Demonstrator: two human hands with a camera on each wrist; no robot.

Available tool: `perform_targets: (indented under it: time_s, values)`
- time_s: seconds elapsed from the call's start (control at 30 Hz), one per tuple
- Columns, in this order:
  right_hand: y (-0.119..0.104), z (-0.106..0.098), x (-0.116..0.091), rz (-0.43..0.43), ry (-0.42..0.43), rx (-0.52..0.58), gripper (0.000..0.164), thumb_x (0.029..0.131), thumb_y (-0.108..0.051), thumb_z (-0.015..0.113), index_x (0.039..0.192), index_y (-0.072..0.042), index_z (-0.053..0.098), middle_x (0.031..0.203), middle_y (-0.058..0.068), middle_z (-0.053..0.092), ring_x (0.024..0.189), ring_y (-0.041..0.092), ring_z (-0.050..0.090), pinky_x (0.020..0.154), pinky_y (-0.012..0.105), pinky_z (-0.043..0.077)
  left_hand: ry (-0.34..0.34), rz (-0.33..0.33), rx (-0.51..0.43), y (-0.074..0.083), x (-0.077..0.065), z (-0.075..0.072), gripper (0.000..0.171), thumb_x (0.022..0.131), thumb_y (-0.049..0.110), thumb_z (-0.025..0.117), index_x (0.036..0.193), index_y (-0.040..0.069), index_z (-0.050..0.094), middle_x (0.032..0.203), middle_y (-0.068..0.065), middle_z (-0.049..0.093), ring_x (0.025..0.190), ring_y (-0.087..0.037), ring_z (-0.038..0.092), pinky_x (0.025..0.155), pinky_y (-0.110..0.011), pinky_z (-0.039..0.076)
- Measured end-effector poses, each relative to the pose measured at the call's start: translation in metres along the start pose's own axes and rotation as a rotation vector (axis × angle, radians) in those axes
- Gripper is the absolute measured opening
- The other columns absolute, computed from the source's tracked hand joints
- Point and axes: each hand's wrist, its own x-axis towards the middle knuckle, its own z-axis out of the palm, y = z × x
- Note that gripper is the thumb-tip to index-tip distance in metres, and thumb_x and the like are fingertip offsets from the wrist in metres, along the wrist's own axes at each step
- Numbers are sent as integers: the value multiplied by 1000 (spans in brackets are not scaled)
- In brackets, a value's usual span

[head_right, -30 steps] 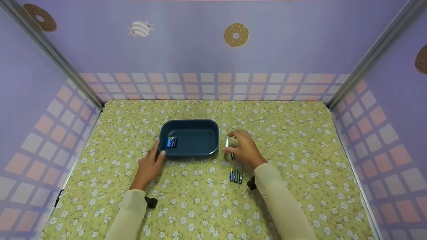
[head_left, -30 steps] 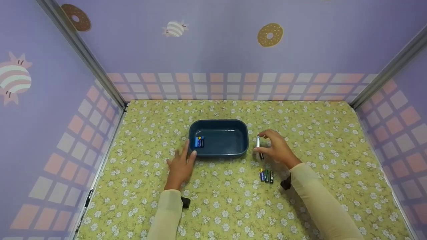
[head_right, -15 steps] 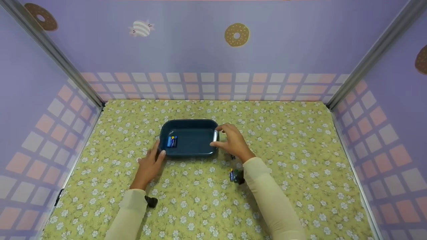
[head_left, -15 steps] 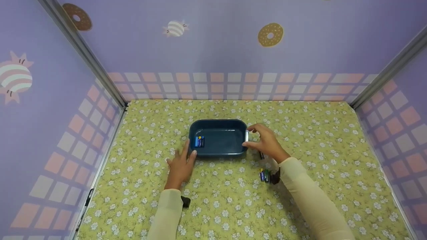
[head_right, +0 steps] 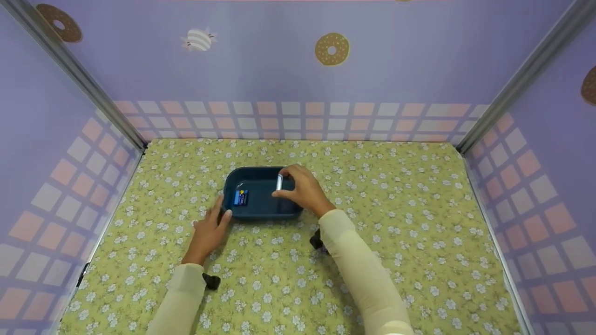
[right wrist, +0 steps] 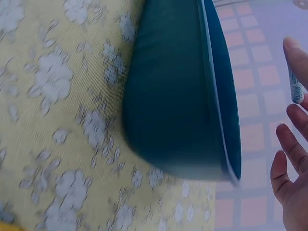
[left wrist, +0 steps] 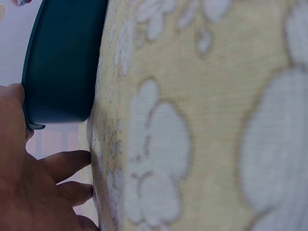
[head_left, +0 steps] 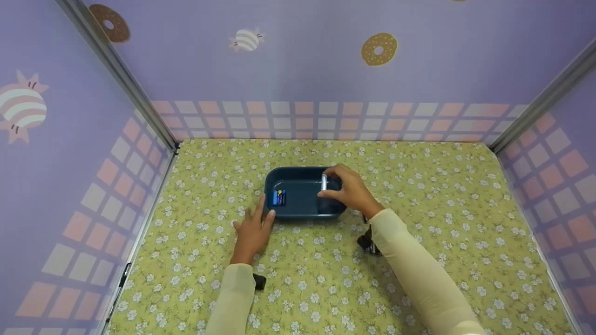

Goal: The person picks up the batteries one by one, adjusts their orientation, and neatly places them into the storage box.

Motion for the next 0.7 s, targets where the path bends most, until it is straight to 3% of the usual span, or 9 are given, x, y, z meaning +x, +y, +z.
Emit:
perform_targets:
  time_s: [0.4,0.6,0.7]
  values:
    - [-15,27,31,-44,-43,-13,63,80,-46,86,126,-9,64,116,9,65,104,33,64,91,49,56,19,-6,-5,0,-1,1,70,101,73,30,162,50,5,167,-15,29,156,-46,14,115,-78,-10]
    - [-23,41,43,-48,-71,-46,62,81,-44,86,127,-8,65,117,7,65,105,28,64,91,43,55,6,-23,-9,1,-1,1,71,100,75,29,162,51,3,168,-18,25,155,-51,13,113,-80,-11]
    - [-28,50,48,-35,-84,-53,59,81,-39,88,126,-11,64,116,5,65,104,27,64,90,40,55,9,-9,3,1,-1,1,72,100,75,28,163,48,5,166,-16,30,155,-50,15,114,-79,-10]
